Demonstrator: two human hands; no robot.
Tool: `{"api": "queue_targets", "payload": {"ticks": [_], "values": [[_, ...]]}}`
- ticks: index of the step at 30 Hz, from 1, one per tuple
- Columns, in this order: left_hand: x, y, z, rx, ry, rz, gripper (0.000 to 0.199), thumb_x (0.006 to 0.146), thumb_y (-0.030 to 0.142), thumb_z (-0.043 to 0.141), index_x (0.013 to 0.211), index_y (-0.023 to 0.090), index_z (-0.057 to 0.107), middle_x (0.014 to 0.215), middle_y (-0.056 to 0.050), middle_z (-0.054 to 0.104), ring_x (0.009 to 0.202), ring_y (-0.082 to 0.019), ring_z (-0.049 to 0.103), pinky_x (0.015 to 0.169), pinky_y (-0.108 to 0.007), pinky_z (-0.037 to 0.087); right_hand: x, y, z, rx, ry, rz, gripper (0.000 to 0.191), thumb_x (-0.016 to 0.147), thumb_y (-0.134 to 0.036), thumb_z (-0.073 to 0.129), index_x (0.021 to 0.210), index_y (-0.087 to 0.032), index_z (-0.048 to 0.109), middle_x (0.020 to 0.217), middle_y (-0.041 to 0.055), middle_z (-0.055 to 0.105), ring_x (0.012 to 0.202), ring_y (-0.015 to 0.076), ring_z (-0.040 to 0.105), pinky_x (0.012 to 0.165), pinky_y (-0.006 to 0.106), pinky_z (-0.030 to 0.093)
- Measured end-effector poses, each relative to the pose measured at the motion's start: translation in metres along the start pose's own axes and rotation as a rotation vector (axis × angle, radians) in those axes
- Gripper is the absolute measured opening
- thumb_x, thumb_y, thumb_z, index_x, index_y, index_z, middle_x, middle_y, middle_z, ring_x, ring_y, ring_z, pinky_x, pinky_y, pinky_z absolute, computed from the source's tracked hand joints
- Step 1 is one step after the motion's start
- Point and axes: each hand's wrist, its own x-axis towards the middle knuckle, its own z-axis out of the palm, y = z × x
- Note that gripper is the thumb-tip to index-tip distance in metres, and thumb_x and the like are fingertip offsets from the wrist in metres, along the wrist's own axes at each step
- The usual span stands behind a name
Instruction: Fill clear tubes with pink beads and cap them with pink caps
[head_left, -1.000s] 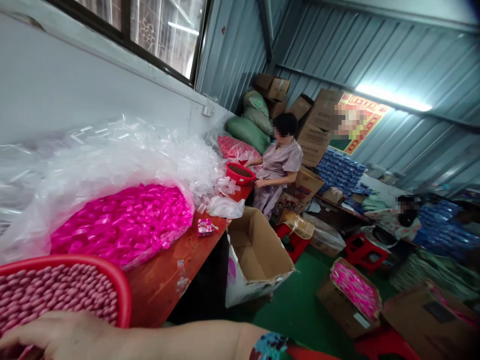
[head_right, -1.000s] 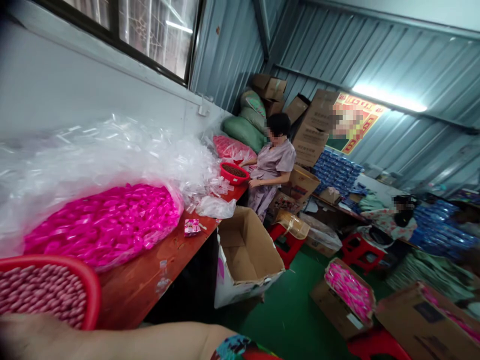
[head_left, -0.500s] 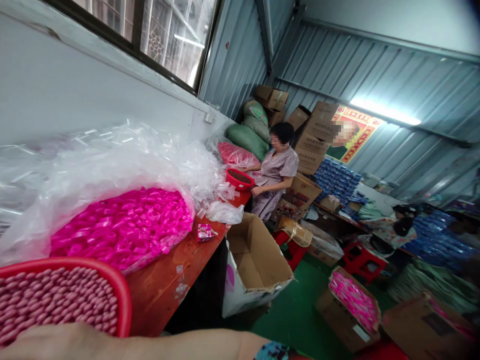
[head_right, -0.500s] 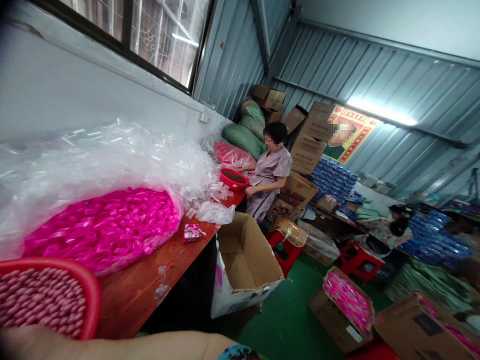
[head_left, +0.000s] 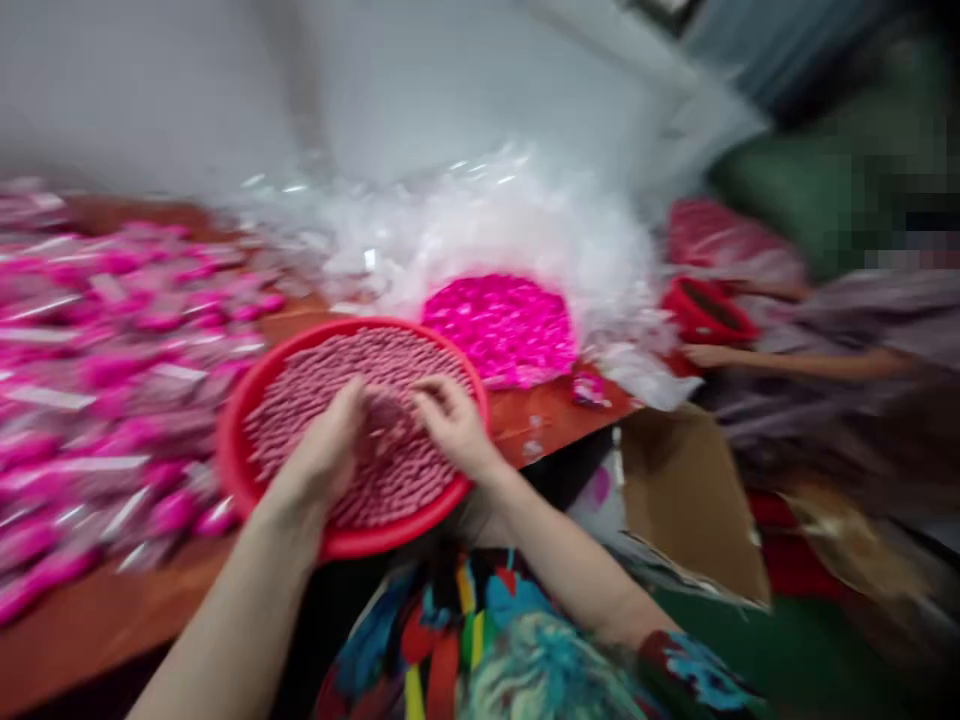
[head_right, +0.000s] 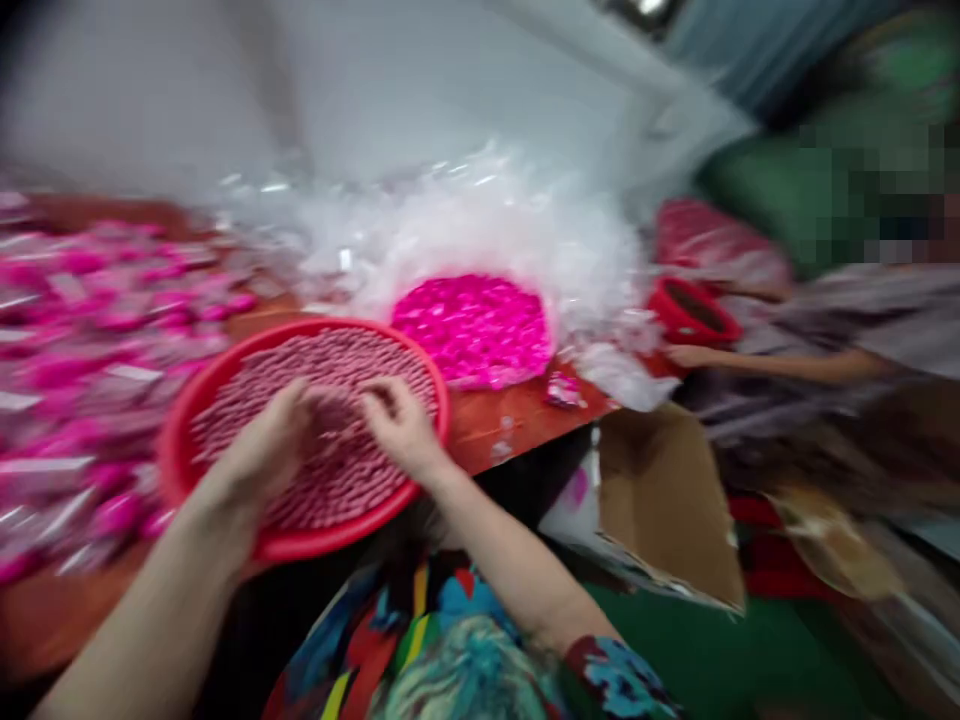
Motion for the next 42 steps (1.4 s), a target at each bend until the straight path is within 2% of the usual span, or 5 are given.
{"api": "queue_targets", "payload": {"ticks": [3,8,15,27,42], "values": [[-0.022,-0.006,-0.013,-0.105,0.164,-0.025,0.023,0.087,0.032,0.058,0.101,0.018,0.070,0.088,-0.007,0.075,0.080,-0.020,0.068,0.055,-0.024,0.044,-0.004,0.009,-0.001,0.118,-0.047,0.080,0.021,0.090,-0.037,0.066,0.107,-0.026,0.063,0.090,-0.0013,0.070,0.065,0.0112,0.063,0.067,0.027,0.059],[-0.016,-0.006,-0.006,-0.146,0.150,0.021,0.039,0.061,0.005,0.064,0.099,0.015,0.067,0.100,-0.007,0.075,0.075,-0.015,0.064,0.063,-0.024,0.049,-0.010,0.012,-0.003,0.166,-0.053,0.101,0.020,0.092,-0.037,0.067,0.107,-0.024,0.062,0.095,0.0011,0.067,0.066,0.0105,0.060,0.069,0.027,0.059],[-0.023,-0.007,-0.007,-0.119,0.115,0.019,0.041,0.075,0.012,0.073,0.115,0.015,0.068,0.100,-0.008,0.075,0.081,-0.017,0.067,0.070,-0.026,0.051,0.000,0.001,-0.011,0.091,-0.118,-0.029,0.017,0.096,-0.034,0.063,0.109,-0.025,0.067,0.090,0.0022,0.066,0.069,0.0128,0.061,0.069,0.028,0.056],[-0.021,-0.017,-0.006,0.077,0.130,0.172,0.031,0.082,0.019,0.080,0.112,0.017,0.075,0.103,-0.006,0.071,0.099,-0.018,0.063,0.095,-0.029,0.048,0.005,0.000,-0.030,-0.037,-0.139,-0.095,0.018,0.097,-0.031,0.060,0.111,-0.024,0.069,0.098,0.0042,0.069,0.073,0.0131,0.060,0.069,0.028,0.051],[-0.024,-0.006,0.003,-0.013,0.047,0.135,0.029,0.070,0.015,0.075,0.097,0.018,0.066,0.090,-0.004,0.068,0.089,-0.021,0.060,0.087,-0.033,0.049,0.007,0.004,-0.043,0.017,-0.106,-0.028,0.016,0.095,-0.031,0.063,0.107,-0.024,0.070,0.093,0.0037,0.069,0.067,0.0122,0.062,0.064,0.027,0.052]]}}
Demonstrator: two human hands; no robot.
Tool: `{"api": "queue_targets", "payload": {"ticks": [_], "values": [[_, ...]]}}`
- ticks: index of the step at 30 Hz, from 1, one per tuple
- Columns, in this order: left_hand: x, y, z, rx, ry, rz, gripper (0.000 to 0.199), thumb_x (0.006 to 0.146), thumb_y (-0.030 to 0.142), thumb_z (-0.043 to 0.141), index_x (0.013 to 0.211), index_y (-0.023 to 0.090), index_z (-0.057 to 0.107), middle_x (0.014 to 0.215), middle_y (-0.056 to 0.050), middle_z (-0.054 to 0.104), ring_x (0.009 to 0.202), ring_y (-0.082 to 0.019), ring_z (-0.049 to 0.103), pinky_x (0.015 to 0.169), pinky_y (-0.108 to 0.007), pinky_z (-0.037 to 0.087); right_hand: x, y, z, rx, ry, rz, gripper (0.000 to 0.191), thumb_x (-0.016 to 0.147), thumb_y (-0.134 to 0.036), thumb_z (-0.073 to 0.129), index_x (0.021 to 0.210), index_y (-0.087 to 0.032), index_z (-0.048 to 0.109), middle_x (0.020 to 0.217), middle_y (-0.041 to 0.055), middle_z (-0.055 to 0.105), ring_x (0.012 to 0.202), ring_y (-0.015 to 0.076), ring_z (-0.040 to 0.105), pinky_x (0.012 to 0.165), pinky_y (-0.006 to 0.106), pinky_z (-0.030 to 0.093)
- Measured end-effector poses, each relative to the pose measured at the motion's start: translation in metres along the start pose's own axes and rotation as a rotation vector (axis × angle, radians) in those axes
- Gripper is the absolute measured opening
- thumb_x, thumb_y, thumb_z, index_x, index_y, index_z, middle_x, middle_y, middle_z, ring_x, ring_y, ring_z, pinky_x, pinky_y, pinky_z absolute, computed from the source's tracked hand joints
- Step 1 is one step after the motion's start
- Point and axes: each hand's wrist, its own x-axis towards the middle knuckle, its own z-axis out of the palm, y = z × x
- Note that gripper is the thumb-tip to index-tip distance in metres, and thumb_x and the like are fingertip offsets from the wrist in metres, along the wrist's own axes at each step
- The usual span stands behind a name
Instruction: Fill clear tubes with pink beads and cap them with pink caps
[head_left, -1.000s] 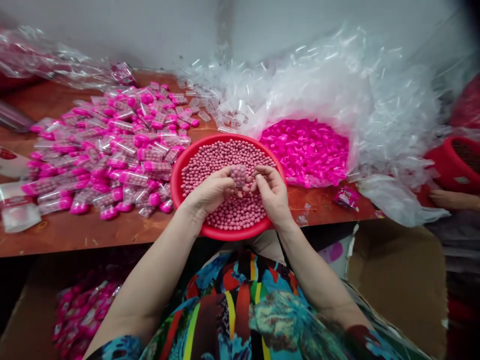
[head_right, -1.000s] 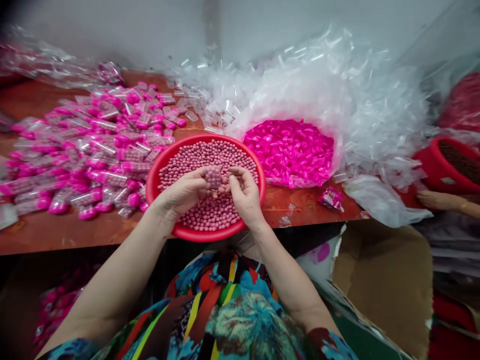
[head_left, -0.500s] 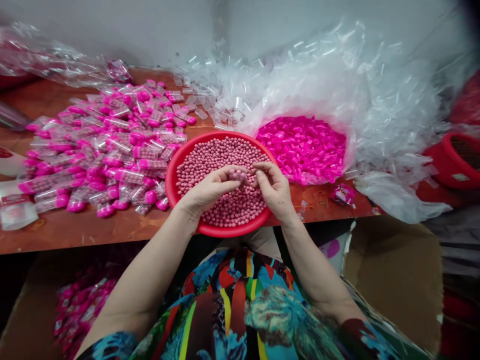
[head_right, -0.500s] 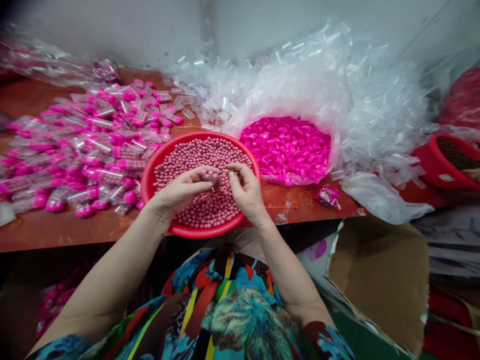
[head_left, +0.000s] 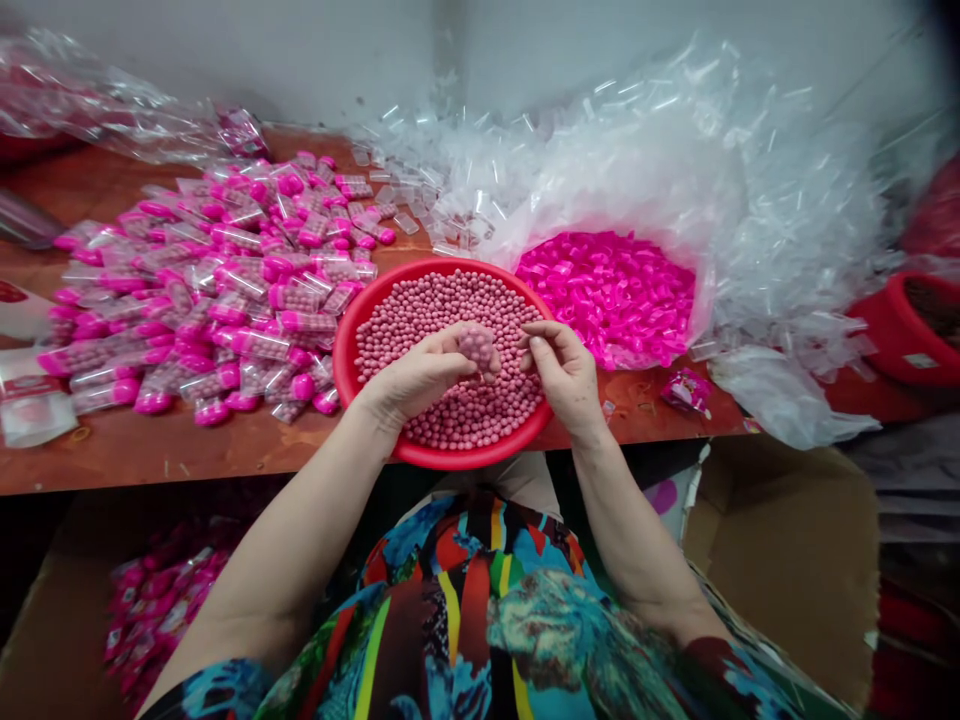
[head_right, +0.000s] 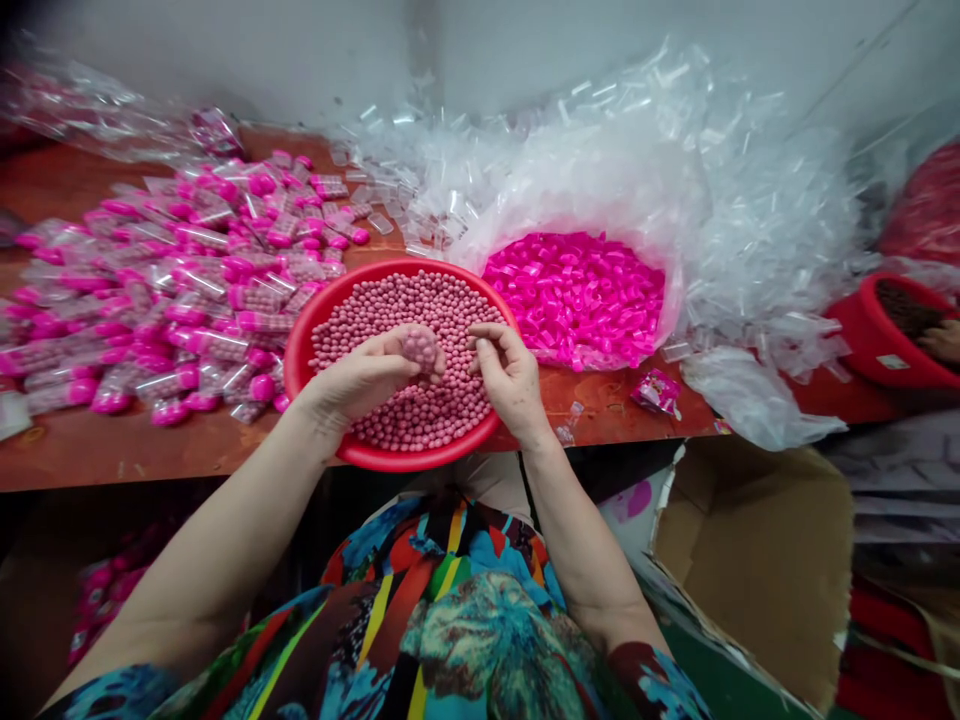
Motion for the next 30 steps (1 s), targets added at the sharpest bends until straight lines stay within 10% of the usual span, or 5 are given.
{"api": "queue_targets", "payload": {"ticks": [9,23,30], "values": [[0.003,-0.008,-0.003,0.061,0.027,-0.027,0.019,0.073,0.013,0.071,0.088,0.020,0.061,0.087,-0.001,0.061,0.084,-0.018,0.055,0.079,-0.030,0.047,0.008,-0.002,0.003,-0.064,-0.168,-0.081,0.016,0.098,-0.022,0.058,0.109,-0.023,0.071,0.093,0.0025,0.070,0.069,0.0101,0.061,0.066,0.026,0.051],[0.000,-0.007,-0.005,0.260,0.004,-0.153,0.008,0.077,0.024,0.066,0.084,0.020,0.066,0.078,-0.005,0.066,0.075,-0.020,0.058,0.068,-0.031,0.047,0.048,-0.029,-0.016,-0.317,-0.868,-0.180,0.014,0.098,-0.018,0.061,0.106,-0.018,0.073,0.102,0.0023,0.078,0.096,0.0171,0.071,0.092,0.032,0.056],[0.001,-0.002,-0.003,0.133,0.072,-0.153,0.015,0.073,0.016,0.063,0.087,0.019,0.061,0.082,-0.004,0.065,0.077,-0.019,0.062,0.066,-0.028,0.049,0.045,-0.012,-0.010,-0.388,-0.611,-0.236,0.014,0.102,-0.024,0.053,0.108,-0.018,0.065,0.102,0.0049,0.072,0.094,0.0174,0.067,0.090,0.033,0.056]]}}
